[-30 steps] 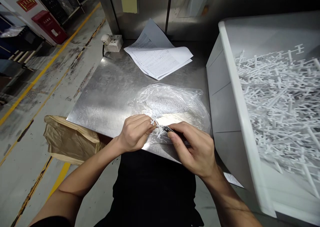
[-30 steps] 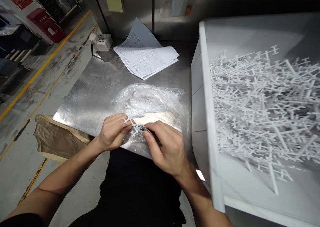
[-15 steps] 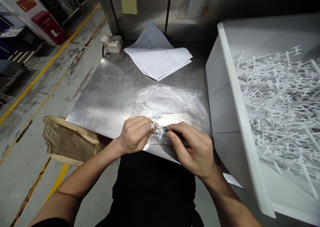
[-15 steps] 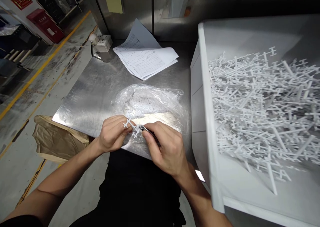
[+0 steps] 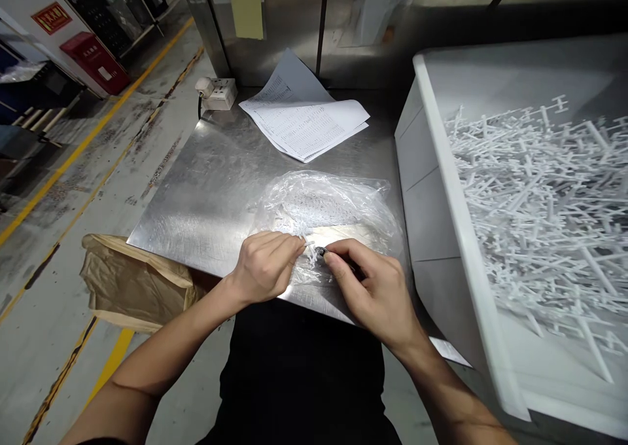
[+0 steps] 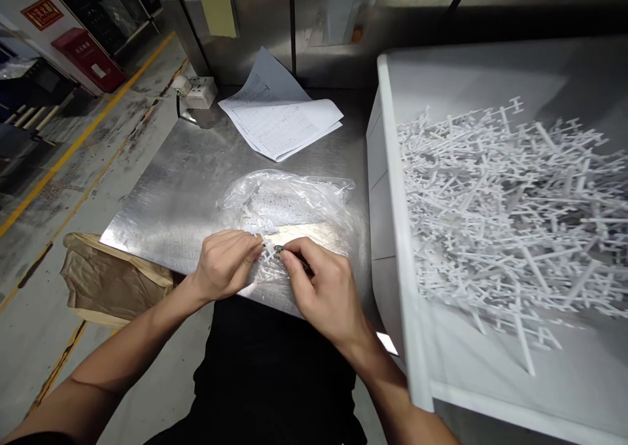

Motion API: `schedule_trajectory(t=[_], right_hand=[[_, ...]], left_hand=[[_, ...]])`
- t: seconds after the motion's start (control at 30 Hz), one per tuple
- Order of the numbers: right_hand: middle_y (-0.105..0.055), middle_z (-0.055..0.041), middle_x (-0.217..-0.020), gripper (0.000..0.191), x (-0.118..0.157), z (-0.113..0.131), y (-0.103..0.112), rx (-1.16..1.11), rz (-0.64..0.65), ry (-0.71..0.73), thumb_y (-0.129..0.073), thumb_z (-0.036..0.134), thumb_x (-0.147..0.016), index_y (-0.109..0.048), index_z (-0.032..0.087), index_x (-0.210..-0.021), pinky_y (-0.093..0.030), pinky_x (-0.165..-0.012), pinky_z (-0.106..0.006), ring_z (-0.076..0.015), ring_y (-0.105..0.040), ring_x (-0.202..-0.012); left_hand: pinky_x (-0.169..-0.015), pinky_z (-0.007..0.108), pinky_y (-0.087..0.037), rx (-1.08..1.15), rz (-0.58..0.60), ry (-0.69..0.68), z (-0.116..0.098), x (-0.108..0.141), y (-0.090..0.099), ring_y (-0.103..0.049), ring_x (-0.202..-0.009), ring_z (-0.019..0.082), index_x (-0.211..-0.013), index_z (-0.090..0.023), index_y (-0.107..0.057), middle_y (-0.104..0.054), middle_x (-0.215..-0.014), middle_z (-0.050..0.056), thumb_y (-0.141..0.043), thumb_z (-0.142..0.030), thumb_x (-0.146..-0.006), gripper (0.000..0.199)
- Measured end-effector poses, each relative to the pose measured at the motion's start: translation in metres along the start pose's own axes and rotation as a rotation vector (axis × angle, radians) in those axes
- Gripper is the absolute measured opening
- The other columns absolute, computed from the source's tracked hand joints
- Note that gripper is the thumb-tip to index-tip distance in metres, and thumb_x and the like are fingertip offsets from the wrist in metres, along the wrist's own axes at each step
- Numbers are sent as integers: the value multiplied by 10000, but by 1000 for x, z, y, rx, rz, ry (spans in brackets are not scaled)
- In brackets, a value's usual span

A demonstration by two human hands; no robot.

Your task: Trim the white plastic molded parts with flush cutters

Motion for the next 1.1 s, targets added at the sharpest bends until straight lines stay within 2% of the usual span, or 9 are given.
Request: schedule_trajectory(t=[0.13, 0.33, 0.5, 0.67, 0.83, 1.1], right_hand=[[-723, 13, -754, 212, -2, -9, -4, -5, 46, -90, -632, 289, -1085, -713, 219, -902, -427, -522, -283, -144, -636, -624], [-729, 11, -760, 203, -2, -10, -2, -4, 24, -87, -646, 278, -1078, -717, 223, -897, -445, -535, -280, -146, -643, -628], [-777, -11, -871, 85, 2, 1, 5, -21, -47, 26, -664, 253, -1076, -716, 225, -1015, -511, -599, -294, -159, -696, -692], [-795, -30, -939, 50, 5, 14, 1, 13, -1, 170, -655, 207, -1078, -698, 231, -1087, -539, -672, -325, -180, -737, -770], [-787, -24, -920, 53, 5, 14, 0, 27, 2, 179, -650, 192, -1079, -688, 228, -1089, -528, -654, -317, -174, -733, -750], [-772, -15, -932, 56, 6, 14, -3, 1, 29, 183, -648, 191, -1081, -693, 218, -1100, -531, -704, -305, -160, -728, -780]], left_hand=[[-577, 294, -405, -26, 40, 17, 2, 1, -7, -596, -599, 133, -1019, -154, -666, -688, -712, -2, -529, -102, -1065, 154], [-569, 287, -410, -7, 44, 41, 6, 0, -8, -610, -594, 128, -1012, -153, -679, -705, -719, 1, -516, -126, -1083, 180], [-568, 288, -403, -10, 21, 41, 6, 1, -5, -597, -587, 129, -990, -147, -677, -679, -696, -3, -542, -127, -1076, 162], [-573, 290, -409, 3, 12, 46, 6, 1, -4, -598, -595, 132, -986, -154, -667, -684, -711, 1, -542, -126, -1075, 156], [-576, 295, -396, 1, 22, 38, 5, -1, -3, -581, -589, 129, -949, -158, -649, -660, -692, -4, -544, -113, -1069, 166], [-572, 301, -372, -24, 27, 21, 2, -2, -2, -539, -582, 128, -904, -171, -618, -615, -668, -16, -534, -92, -1059, 193]])
Point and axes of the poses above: each hand's wrist, its own x-axis away from the middle knuckle, its own y-axis out of the back of the hand, z = x × y, the point moved 10 cm from there along -x, towards the middle knuckle
